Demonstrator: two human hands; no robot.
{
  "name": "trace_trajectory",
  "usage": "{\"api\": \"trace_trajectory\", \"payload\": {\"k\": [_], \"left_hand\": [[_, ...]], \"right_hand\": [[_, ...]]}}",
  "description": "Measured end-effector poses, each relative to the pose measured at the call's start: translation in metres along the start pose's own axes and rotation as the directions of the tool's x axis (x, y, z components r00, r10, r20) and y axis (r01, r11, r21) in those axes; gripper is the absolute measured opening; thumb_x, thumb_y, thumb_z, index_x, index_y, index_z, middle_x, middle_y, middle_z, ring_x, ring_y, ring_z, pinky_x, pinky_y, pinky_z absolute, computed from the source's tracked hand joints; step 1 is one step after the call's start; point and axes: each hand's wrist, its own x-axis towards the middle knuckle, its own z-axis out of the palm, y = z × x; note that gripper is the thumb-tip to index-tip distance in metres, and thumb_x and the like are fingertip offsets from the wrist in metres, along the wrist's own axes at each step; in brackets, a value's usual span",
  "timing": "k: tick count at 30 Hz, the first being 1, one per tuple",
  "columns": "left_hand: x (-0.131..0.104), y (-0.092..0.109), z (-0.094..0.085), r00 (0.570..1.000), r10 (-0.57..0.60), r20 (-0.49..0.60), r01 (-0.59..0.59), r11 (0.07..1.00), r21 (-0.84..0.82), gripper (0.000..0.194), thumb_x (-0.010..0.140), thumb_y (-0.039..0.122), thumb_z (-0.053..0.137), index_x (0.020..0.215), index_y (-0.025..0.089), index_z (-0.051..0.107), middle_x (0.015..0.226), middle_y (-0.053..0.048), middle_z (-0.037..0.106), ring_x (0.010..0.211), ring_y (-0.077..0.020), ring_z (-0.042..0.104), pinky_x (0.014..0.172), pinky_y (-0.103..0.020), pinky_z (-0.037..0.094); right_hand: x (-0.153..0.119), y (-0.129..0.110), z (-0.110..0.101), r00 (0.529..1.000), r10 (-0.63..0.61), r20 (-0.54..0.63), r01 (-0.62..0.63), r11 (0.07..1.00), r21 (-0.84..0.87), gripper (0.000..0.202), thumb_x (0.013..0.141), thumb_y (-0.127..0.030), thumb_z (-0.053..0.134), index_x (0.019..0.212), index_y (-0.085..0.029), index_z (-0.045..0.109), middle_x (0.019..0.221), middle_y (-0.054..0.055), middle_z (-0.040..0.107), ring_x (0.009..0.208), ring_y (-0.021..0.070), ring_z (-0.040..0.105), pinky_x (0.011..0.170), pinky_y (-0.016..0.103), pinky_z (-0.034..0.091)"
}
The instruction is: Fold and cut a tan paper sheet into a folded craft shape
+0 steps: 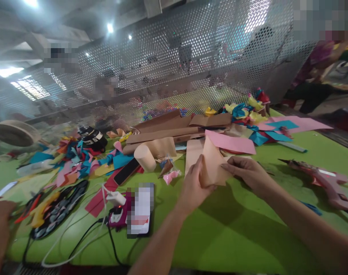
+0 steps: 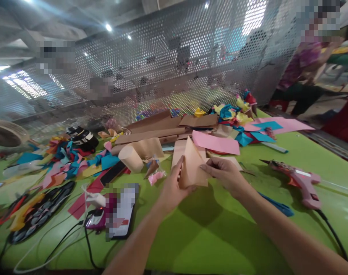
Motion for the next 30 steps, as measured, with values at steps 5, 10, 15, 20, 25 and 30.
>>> {"api": "trace_trajectory", "payload": {"k": [5, 10, 15, 20, 25, 30], "left_hand": [[-0.001, 0.006, -0.002, 0.994, -0.102, 0.027, 0.105, 0.968, -0.229, 0.073, 0.083, 0.035, 0.072, 0.15, 0.023, 0.045, 0.147, -0.014, 0.054, 0.13, -0.0295, 0.055, 0.105, -0.042, 0.047], [-0.005, 0.014, -0.004, 0.957, -0.243, -0.155, 0.195, 0.942, -0.275, 0.042, 0.088, 0.052, 0.061, 0.106, 0.017, 0.074, 0.104, -0.01, 0.076, 0.1, -0.0267, 0.069, 0.089, -0.038, 0.054], [-0.02, 0.017, 0.0, 0.864, -0.434, -0.255, 0.267, 0.825, -0.499, 0.038, 0.072, 0.043, 0.08, 0.097, 0.016, 0.075, 0.099, -0.009, 0.078, 0.094, -0.0258, 0.071, 0.085, -0.036, 0.055], [-0.045, 0.016, 0.004, 0.833, -0.538, -0.128, 0.332, 0.673, -0.661, 0.051, 0.057, 0.037, 0.09, 0.099, 0.014, 0.074, 0.101, -0.013, 0.078, 0.096, -0.0291, 0.072, 0.091, -0.042, 0.055], [-0.067, 0.016, 0.01, 0.809, -0.582, -0.082, 0.41, 0.66, -0.63, 0.047, 0.058, 0.036, 0.089, 0.096, 0.013, 0.073, 0.099, -0.013, 0.078, 0.094, -0.0293, 0.073, 0.091, -0.042, 0.056], [-0.084, 0.015, 0.008, 0.889, -0.444, -0.116, 0.371, 0.843, -0.389, 0.064, 0.077, 0.022, 0.073, 0.139, 0.019, 0.054, 0.116, -0.012, 0.074, 0.103, -0.0267, 0.07, 0.094, -0.041, 0.055]], "right_hand": [[-0.002, -0.002, -0.001, 1.0, 0.001, -0.009, 0.0, 0.998, 0.057, 0.059, 0.058, -0.071, 0.079, 0.059, -0.024, 0.044, 0.051, -0.007, 0.037, 0.045, 0.0077, 0.029, 0.041, 0.025, 0.018], [-0.01, 0.0, 0.001, 1.0, -0.001, -0.014, 0.003, 0.991, 0.137, 0.055, 0.064, -0.07, 0.076, 0.064, -0.023, 0.048, 0.057, -0.004, 0.047, 0.049, 0.0108, 0.041, 0.044, 0.025, 0.03], [-0.028, 0.012, 0.0, 0.981, -0.176, -0.087, 0.178, 0.984, 0.023, 0.053, 0.069, -0.056, 0.08, 0.109, -0.024, 0.063, 0.067, -0.003, 0.06, 0.062, 0.0166, 0.056, 0.057, 0.028, 0.045], [-0.051, 0.028, -0.014, 0.951, -0.308, -0.008, 0.3, 0.933, -0.197, 0.036, 0.087, -0.047, 0.063, 0.116, -0.027, 0.071, 0.107, 0.008, 0.074, 0.104, 0.0268, 0.067, 0.09, 0.039, 0.053], [-0.068, 0.034, -0.017, 0.877, -0.46, 0.14, 0.476, 0.788, -0.39, 0.035, 0.088, -0.032, 0.058, 0.12, -0.029, 0.072, 0.117, 0.01, 0.074, 0.106, 0.0295, 0.071, 0.086, 0.04, 0.058], [-0.079, 0.046, -0.016, 0.851, -0.498, 0.165, 0.509, 0.709, -0.488, 0.023, 0.081, -0.022, 0.058, 0.09, -0.027, 0.078, 0.095, 0.009, 0.078, 0.092, 0.031, 0.074, 0.079, 0.04, 0.06]]}}
